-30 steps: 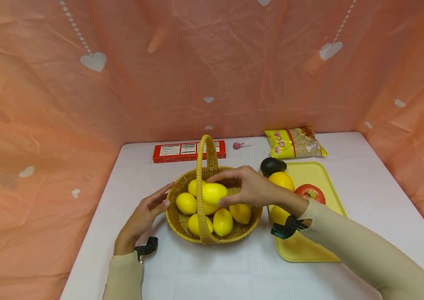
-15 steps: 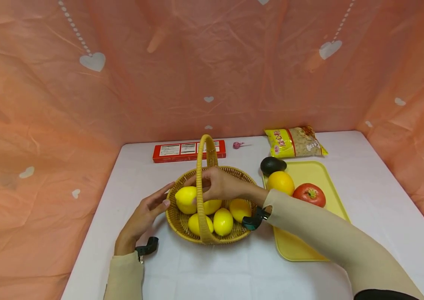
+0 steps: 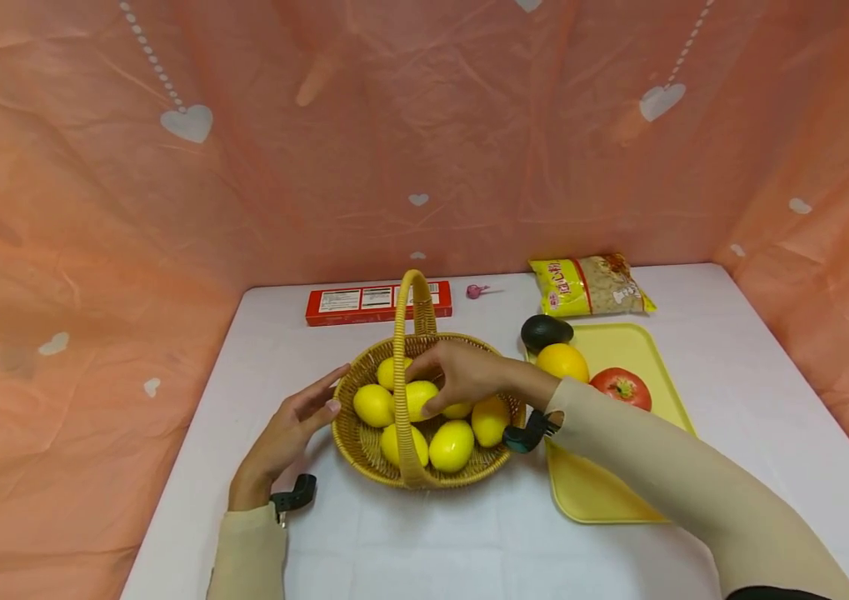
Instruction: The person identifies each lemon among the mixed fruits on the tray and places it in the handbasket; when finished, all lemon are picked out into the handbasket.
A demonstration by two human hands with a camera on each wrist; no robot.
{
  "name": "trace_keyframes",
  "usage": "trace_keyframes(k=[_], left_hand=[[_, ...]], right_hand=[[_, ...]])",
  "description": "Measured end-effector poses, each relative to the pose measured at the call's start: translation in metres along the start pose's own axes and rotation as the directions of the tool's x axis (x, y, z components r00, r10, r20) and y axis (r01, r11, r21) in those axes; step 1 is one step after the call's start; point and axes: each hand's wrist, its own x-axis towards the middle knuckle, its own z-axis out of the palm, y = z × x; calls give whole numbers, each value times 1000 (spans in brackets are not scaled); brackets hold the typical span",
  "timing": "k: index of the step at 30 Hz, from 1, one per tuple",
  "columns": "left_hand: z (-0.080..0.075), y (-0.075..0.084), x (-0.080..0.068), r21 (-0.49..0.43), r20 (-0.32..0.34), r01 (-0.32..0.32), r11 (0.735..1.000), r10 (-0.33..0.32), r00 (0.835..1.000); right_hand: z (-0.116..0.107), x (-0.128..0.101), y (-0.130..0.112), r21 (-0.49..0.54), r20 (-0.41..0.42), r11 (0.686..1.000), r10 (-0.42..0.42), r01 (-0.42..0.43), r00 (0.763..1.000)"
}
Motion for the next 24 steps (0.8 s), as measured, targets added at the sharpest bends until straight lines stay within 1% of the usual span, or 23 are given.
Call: trace_keyframes(k=[3, 5, 8, 12, 16, 19, 22, 24], left_hand=[[-1, 0, 0, -2, 0, -2, 1000, 2, 1000], [-1, 0, 0, -3, -1, -3, 1000, 3, 1000], [0, 1, 1, -3, -1, -4, 1000, 4, 1000], [1, 1, -1, -7, -1, -1, 1000, 1, 1000], [1, 2, -1, -7, 1, 1, 1000, -1, 1000], [0, 1, -1, -7, 5, 0, 1000, 0, 1000], [0, 0, -1, -11, 9, -4, 1000, 4, 1000], [0, 0, -1, -15, 12, -8, 1000, 8, 1000]], right_hand=[[-1, -4, 1, -26, -16, 1000, 18, -18, 1000], [-2, -8, 2, -2, -30, 1000, 19, -19, 999], [-5, -18, 5, 92, -58, 996, 21, -16, 998], [-8, -36, 10, 257, -85, 966, 15, 7, 996], [-11, -62, 11, 361, -128, 933, 45, 4, 991], [-11, -86, 15, 399, -173, 917, 71, 4, 982], [-7, -114, 21, 436, -220, 899, 69, 34, 973], [-3, -133, 26, 445, -252, 894, 64, 57, 966]])
